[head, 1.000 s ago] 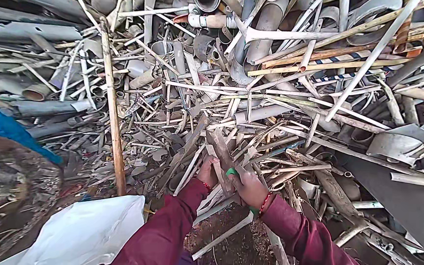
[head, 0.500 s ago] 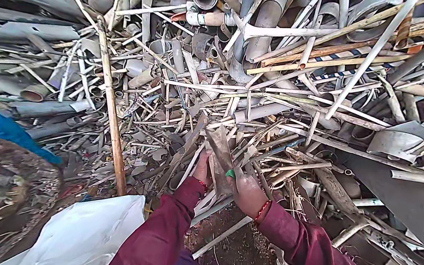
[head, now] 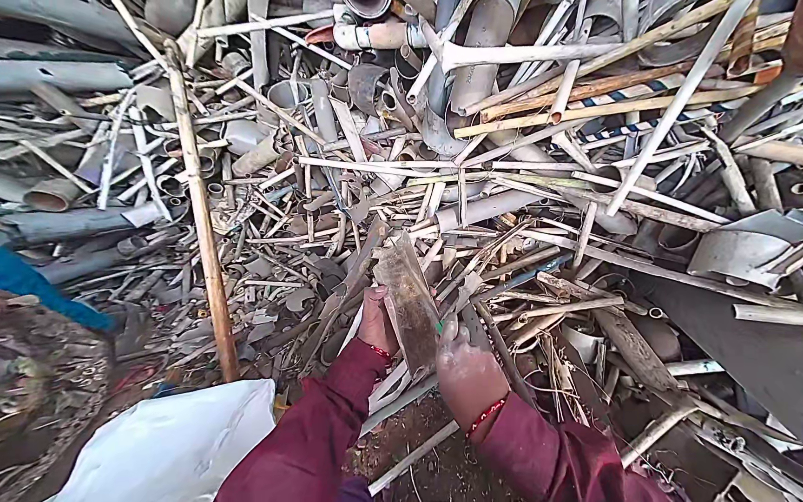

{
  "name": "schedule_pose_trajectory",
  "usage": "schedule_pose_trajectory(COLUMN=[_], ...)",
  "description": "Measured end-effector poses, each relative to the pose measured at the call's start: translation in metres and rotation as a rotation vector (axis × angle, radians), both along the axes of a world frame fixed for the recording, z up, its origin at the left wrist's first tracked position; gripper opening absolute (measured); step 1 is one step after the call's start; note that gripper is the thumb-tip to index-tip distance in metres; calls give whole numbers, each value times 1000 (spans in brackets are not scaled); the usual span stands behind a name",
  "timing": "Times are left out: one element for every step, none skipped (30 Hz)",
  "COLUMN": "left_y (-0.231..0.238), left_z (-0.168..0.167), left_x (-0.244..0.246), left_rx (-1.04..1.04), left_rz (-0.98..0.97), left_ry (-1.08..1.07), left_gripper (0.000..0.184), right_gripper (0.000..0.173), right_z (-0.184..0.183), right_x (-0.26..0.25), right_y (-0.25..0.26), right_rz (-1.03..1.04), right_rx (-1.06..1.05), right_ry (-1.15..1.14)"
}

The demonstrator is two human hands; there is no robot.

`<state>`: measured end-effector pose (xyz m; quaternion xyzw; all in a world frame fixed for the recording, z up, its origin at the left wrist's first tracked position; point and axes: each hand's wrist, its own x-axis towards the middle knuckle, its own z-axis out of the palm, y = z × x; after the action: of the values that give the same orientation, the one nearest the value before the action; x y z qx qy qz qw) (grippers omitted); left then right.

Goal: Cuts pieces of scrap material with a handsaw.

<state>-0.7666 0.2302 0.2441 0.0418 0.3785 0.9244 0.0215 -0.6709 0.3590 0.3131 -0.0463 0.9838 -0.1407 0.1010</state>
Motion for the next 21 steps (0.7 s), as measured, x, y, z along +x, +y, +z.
schedule_pose_trajectory(left_y=[1, 1, 2, 1, 2, 2, 3, 4, 4, 2, -1, -4, -8, -11, -12, -13, -13, -13, -13, -14, -16], left_z=[0, 1, 4, 8, 12, 13, 12, 10, 7, 3, 2, 4, 5, 9, 12, 14, 16, 16, 16, 15, 14], left_x=[1, 2, 3, 5, 7, 7, 7, 7, 6, 5, 3, 1, -1, -1, 0, 0, 1, 1, -1, -2, -4], left_rx=[-34, -38, -44, -58, -79, -116, -163, -185, -193, -178, -149, -120, -95, -68, -53, -45, -37, -28, -30, -60, -70], left_rz=[4, 16, 39, 62, 84, 95, 101, 94, 92, 90, 98, 116, 135, 156, 184, 197, 206, 221, 240, 257, 275], left_ry=[28, 50, 68, 74, 75, 78, 76, 73, 86, 101, 119, 129, 143, 148, 153, 152, 142, 135, 137, 136, 113], left_gripper=[59, 58, 55, 50, 45, 43, 45, 52, 65, 87, 106, 116, 120, 116, 102, 90, 82, 75, 69, 64, 65], right_gripper=[49, 49, 48, 48, 48, 48, 48, 49, 48, 47, 48, 49, 50, 50, 51, 52, 53, 52, 51, 50, 49], right_z=[5, 8, 8, 6, 2, -4, -9, -8, -2, 2, 2, 1, -1, -2, -5, -6, -7, -7, -7, -6, -7], right_x=[1, -1, -3, -5, -5, -5, -4, -3, -3, -3, -4, -5, -7, -9, -11, -13, -12, -10, -7, -5, -5], right_y=[0, 1, 3, 4, 4, 2, 0, -2, -3, -2, 0, 1, 1, 2, 2, 2, 1, -1, -3, -4, -5], right_rz=[47, 92, 120, 118, 80, 22, -16, -17, 17, 73, 143, 200, 227, 217, 176, 128, 91, 79, 100, 148, 207], right_rx=[-46, -111, -151, -133, -78, -25, 3, -20, -95, -190, -272, -316, -309, -268, -214, -161, -131, -129, -151, -191, -224], right_ry=[-107, -180, -195, -161, -82, 15, 74, 50, -61, -160, -214, -228, -222, -204, -171, -148, -132, -135, -159, -196, -229])
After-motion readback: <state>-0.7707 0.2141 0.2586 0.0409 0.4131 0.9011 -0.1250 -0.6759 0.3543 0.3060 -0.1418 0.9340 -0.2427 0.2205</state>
